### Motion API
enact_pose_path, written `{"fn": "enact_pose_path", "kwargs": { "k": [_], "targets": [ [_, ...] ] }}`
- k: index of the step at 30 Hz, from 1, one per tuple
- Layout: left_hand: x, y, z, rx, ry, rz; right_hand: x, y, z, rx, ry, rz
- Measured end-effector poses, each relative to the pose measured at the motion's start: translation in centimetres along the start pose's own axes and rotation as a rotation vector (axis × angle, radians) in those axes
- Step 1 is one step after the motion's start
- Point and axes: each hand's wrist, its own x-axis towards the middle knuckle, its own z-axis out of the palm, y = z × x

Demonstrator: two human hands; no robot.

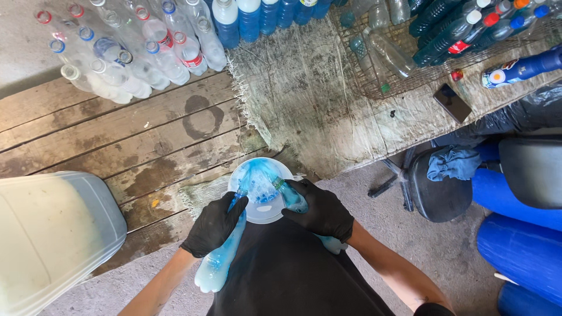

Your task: The person pours blue liquid from a large container into a jug using a funnel, then fills multiple plastic bottles from the jug. The person repeats the process of refilling the jug and filling more bottles.

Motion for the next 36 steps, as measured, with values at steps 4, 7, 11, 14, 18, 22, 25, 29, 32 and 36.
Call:
{"fn": "enact_pose_path", "kwargs": {
  "k": [4, 7, 11, 14, 18, 22, 25, 29, 32, 36],
  "targets": [
    [0.4, -0.8, 0.3, 0.024, -0.002, 0.014, 0.1, 0.3, 0.3, 0.015, 0.011, 0.01],
    [0.2, -0.3, 0.3, 0.017, 0.021, 0.013, 0.2, 0.4, 0.4, 0.018, 0.023, 0.008],
    [0.4, -0.4, 0.6, 0.052, 0.04, 0.043, 0.1, 0.2, 0.2, -0.009, 0.01, -0.01],
    [0.7, -0.8, 0.9, 0.059, 0.046, 0.052, -0.1, 0.0, -0.1, -0.013, -0.002, -0.01],
    [0.9, -1.2, 0.9, 0.052, 0.033, 0.049, -0.1, -0.2, -0.3, -0.011, -0.01, -0.009],
    [0.6, -1.0, 0.7, 0.029, 0.009, 0.042, -0.1, -0.1, -0.2, -0.012, -0.023, -0.003],
    [0.8, -1.1, 0.9, 0.026, 0.044, 0.041, -0.1, 0.0, -0.1, -0.002, -0.007, 0.015],
    [0.8, -1.2, 0.9, 0.032, 0.032, 0.006, -0.3, -0.5, -0.5, -0.003, -0.026, 0.012],
    [1.1, -1.6, 1.0, 0.043, 0.012, -0.015, -0.4, -0.7, -0.6, -0.024, -0.033, 0.009],
    [1.3, -2.3, 1.0, 0.056, -0.041, -0.034, -0.4, -1.0, -0.9, -0.032, -0.056, 0.057]
  ]
}}
